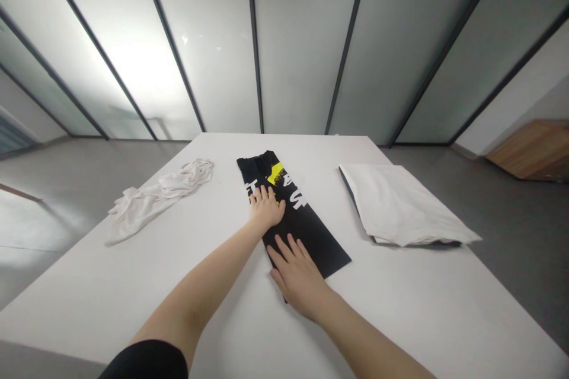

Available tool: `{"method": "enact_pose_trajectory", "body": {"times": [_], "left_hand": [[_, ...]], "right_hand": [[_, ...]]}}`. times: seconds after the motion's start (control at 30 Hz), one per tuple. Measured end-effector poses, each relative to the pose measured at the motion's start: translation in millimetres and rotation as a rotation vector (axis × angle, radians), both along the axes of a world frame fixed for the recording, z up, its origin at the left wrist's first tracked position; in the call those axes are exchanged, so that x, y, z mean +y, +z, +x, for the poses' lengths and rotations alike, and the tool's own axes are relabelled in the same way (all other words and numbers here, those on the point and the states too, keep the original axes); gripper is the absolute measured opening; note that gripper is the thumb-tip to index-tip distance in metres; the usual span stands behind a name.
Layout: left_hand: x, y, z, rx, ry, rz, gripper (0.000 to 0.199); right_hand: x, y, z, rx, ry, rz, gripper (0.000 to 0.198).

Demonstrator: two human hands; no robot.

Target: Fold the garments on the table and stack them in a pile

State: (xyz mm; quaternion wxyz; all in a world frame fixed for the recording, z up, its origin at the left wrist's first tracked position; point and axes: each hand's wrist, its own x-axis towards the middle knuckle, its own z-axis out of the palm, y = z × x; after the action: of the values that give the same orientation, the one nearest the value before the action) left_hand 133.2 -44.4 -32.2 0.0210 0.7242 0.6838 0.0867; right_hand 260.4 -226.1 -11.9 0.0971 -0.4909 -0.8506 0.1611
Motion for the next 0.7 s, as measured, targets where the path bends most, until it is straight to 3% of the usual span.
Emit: {"method": "enact_pose_trajectory", "body": {"times": [0.33,0.53,0.7], "left_hand": [[47,8.2,-21,0.033,-0.081,-0.046,0.081],[79,14.3,-41,0.076,-0.160,-0.058,0.076],[89,17.8,-50,0.084,-0.209,-0.079,0.076]], "right_hand": [[0,0,3,0.020,0.044,0.007,0.054],[-2,10,4,0.040,0.184,-0.042,0.056],[-3,19,8,0.151,0.282,-0.062,0.048]]}}
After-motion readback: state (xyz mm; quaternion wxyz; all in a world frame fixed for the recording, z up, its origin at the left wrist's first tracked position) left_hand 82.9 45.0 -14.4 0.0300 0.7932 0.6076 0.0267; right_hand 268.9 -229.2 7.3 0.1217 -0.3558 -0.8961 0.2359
